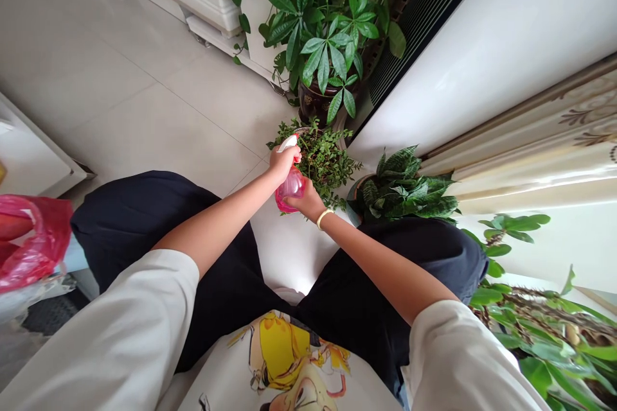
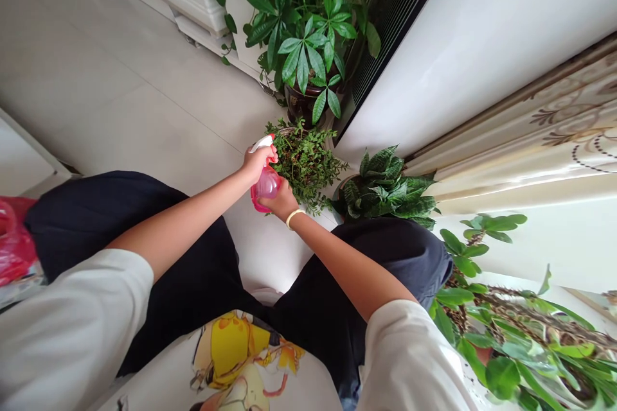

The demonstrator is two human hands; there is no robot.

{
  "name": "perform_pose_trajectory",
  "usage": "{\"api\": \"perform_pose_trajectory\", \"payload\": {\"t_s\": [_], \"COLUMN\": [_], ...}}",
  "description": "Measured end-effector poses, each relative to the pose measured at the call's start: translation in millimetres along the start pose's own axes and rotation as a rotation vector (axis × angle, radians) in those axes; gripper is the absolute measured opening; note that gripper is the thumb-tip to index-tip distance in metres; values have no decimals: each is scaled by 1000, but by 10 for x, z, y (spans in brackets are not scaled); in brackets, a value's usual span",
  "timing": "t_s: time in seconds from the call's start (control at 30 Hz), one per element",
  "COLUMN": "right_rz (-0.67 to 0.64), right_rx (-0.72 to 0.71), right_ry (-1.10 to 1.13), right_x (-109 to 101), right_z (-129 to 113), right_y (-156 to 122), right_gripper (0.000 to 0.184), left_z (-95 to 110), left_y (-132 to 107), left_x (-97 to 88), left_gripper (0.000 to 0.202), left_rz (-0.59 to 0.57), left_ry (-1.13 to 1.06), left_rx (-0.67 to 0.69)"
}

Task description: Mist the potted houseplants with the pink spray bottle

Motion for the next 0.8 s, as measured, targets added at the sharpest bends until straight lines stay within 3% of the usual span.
{"api": "perform_pose_trajectory", "payload": {"t_s": [0.13,0.3,0.57,0.8], "right_rz": [-12,-68,-141,-162], "right_rx": [24,57,159,186], "right_ry": [12,15,22,53], "right_x": [11,109,229,308], "right_z": [49,112,143,167], "right_y": [2,-55,-149,-203], "right_gripper": [97,95,90,77], "left_z": [-14,-143,-369,-447], "left_y": [-19,-53,-66,-88], "left_x": [29,-79,-220,-347], "left_gripper": [32,19,36,13], "left_rz": [-14,59,76,81], "left_ry": [-31,111,156,226], "left_rx": [-27,-77,-137,-183]}}
Point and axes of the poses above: each hand's wrist, its own y-axis towards the middle knuckle, its own x-axis out of the palm, z = x × y, the point moved 1 cm from there along y, towards the middle knuckle, and after that the axes turned 14 degrees about -y, right-handed, at the moved point
